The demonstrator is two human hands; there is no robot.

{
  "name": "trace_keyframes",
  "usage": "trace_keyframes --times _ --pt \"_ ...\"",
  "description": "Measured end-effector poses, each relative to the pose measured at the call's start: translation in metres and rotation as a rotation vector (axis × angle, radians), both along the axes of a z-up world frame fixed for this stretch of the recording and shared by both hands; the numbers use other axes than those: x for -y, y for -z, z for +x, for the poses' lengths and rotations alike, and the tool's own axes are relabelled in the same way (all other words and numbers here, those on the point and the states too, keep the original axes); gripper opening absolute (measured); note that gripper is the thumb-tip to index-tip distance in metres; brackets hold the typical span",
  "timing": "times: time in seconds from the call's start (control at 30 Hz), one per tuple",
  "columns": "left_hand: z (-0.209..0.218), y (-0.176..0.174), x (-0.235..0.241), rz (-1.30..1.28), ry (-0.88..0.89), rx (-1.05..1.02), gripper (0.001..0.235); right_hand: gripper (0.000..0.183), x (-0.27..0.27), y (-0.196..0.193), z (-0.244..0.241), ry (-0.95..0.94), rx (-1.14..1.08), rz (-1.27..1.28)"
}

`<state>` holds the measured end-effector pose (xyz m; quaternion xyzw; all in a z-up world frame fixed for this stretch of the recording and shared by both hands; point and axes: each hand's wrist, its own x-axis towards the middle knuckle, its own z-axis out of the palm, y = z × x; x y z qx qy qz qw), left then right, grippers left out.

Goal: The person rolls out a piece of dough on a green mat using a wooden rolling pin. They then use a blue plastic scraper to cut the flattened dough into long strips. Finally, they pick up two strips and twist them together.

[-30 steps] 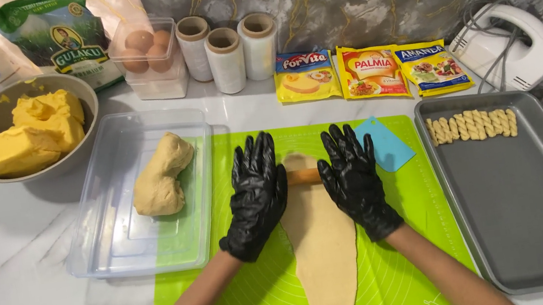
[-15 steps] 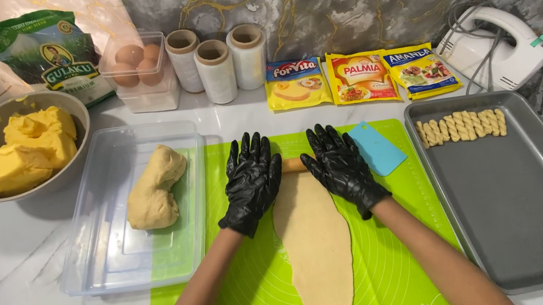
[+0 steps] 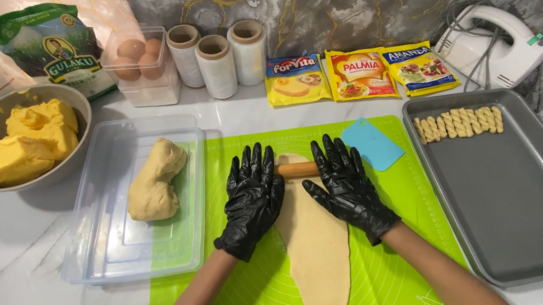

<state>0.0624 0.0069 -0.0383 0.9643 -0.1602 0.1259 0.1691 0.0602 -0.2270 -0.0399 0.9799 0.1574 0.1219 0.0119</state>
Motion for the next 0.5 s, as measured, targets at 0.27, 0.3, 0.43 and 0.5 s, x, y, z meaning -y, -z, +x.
trace_keyframes --times 0.27,0.3,0.43,0.5 --pt "0.057 0.032 0.009 -0.055 -0.056 -0.066 0.067 0.076 0.012 0.027 0.065 0.018 -0.184 0.122" --pt "0.071 0.040 0.010 -0.036 -0.079 -0.067 0.067 0.076 0.014 0.032 0.080 0.031 -0.225 0.112" --pt "0.096 0.033 0.013 -0.003 -0.111 -0.111 0.069 0.075 0.007 0.023 0.110 0.092 -0.299 0.032" --pt "0.094 0.016 0.013 0.019 -0.129 -0.165 0.071 0.076 0.006 0.018 0.119 0.092 -0.315 -0.007"
